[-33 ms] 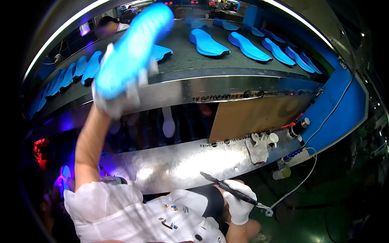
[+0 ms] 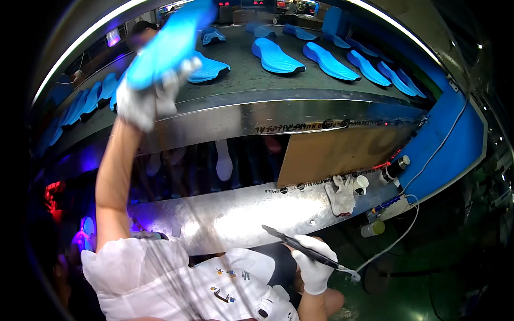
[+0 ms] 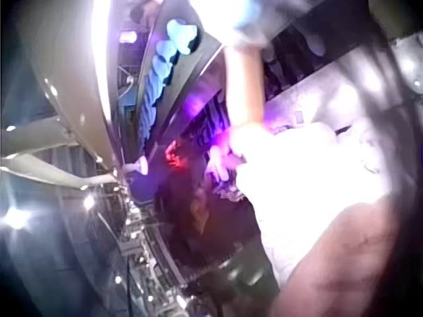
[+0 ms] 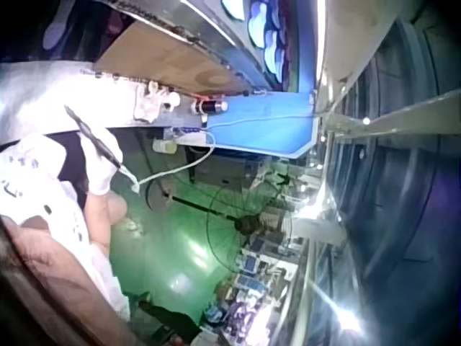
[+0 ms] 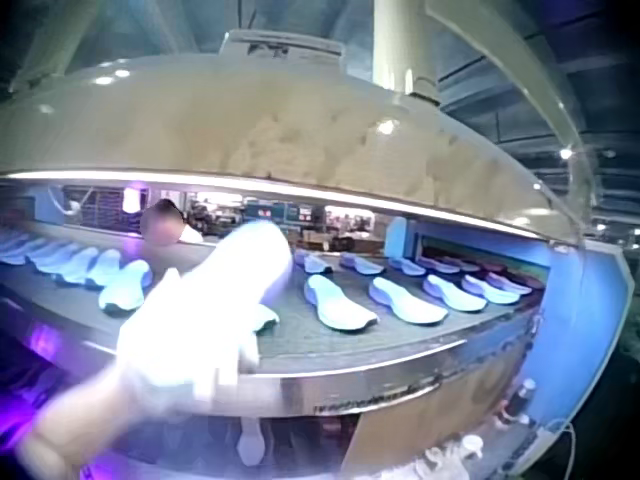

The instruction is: The person holds a blue shoe sole with a gloved hand while using a brush tool with the other hand to apply a substance to the sole. The person then places the sole on a moving conveyor belt and picks up another sole to repeat the process.

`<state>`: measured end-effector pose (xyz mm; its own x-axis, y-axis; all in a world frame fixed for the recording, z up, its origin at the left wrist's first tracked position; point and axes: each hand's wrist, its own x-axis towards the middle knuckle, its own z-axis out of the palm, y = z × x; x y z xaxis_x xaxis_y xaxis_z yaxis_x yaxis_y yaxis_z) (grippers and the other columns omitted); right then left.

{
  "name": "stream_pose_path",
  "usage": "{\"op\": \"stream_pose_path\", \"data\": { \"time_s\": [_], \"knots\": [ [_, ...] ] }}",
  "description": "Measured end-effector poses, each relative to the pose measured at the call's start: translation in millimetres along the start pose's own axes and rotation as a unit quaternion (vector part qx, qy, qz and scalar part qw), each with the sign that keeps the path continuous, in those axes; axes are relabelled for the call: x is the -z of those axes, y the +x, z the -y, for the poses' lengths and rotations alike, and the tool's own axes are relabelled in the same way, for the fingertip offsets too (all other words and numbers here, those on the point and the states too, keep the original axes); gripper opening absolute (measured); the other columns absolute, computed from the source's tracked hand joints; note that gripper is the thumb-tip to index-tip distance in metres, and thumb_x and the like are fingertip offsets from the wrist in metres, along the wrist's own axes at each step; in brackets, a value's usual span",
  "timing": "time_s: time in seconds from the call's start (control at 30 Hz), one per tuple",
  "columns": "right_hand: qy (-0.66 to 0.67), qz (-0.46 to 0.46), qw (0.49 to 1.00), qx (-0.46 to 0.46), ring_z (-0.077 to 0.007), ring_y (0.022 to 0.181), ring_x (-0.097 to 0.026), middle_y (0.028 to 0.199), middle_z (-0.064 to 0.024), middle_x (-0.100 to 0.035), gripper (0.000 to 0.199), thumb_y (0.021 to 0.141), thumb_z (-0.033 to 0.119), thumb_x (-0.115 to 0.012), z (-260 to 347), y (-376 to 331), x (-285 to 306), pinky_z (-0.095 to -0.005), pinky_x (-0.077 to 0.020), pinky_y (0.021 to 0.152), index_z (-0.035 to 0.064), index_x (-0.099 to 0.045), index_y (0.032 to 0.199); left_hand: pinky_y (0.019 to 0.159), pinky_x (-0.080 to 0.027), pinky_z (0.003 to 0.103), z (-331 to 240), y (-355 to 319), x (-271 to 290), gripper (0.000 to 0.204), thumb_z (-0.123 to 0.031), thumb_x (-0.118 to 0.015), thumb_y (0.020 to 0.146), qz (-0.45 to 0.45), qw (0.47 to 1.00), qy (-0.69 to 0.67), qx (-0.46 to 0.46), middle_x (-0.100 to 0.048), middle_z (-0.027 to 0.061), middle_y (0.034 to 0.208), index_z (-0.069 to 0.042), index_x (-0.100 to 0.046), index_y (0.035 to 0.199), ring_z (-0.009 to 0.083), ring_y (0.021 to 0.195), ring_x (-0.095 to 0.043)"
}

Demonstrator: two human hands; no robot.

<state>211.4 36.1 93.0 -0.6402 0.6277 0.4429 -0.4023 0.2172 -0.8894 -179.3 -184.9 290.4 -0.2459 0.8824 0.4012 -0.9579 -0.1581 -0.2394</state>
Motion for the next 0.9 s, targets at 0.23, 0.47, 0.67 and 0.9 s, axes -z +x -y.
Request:
{"op": "stream_pose_path", "data": {
  "time_s": [0.23, 0.47, 0.67, 0.9],
  "knots": [
    [0.033, -0.021, 0.998, -0.051, -0.0163, 0.081, -0.068, 0.094, -0.0144, -0.071, 0.026, 0.078, -0.003, -0.074, -5, -5, -4, -0.0268, -0.0551, 0.075, -0.0053, -0.063, 0.101, 0.097, -0.047, 0.041, -13, -94, -53, 0.055, -0.033, -0.066, 0.086, 0.370, 0.234, -0.854, 0.281, -0.061, 0.0180, 0.129, -0.005, -0.054, 0.132, 0.0340, 0.119, -0.059],
    [-0.068, -0.011, 0.996, -0.061, -0.0111, 0.067, -0.063, 0.089, -0.0097, -0.068, 0.023, 0.084, 0.003, -0.072, -18, -9, 0, -0.0213, -0.0507, 0.061, -0.0032, -0.062, 0.103, 0.087, -0.051, 0.036, -22, -123, -36, 0.032, -0.021, -0.064, 0.092, 0.284, 0.313, -0.859, 0.289, -0.066, 0.0155, 0.110, 0.000, -0.063, 0.116, 0.0280, 0.097, -0.065],
    [0.052, -0.152, 0.979, -0.127, -0.0097, 0.057, -0.061, 0.093, -0.0129, -0.068, 0.024, 0.093, 0.010, -0.065, -30, -11, 4, -0.0182, -0.0496, 0.052, -0.0028, -0.057, 0.112, 0.088, -0.054, 0.035, 91, -121, 90, 0.019, -0.004, -0.063, 0.087, 0.046, 0.014, -0.893, 0.447, -0.064, 0.0118, 0.111, -0.003, -0.067, 0.106, 0.0243, 0.094, -0.065],
    [0.015, -0.278, 0.950, -0.141, -0.0093, 0.062, -0.059, 0.092, -0.0110, -0.068, 0.023, 0.088, 0.001, -0.065, -42, -15, 21, -0.0212, -0.0499, 0.056, -0.0032, -0.059, 0.110, 0.095, -0.049, 0.047, 137, -107, 321, 0.041, 0.001, -0.070, 0.072, -0.196, -0.259, -0.937, 0.125, -0.061, 0.0201, 0.119, -0.001, -0.062, 0.112, 0.0392, 0.113, -0.058]
  ]
}}
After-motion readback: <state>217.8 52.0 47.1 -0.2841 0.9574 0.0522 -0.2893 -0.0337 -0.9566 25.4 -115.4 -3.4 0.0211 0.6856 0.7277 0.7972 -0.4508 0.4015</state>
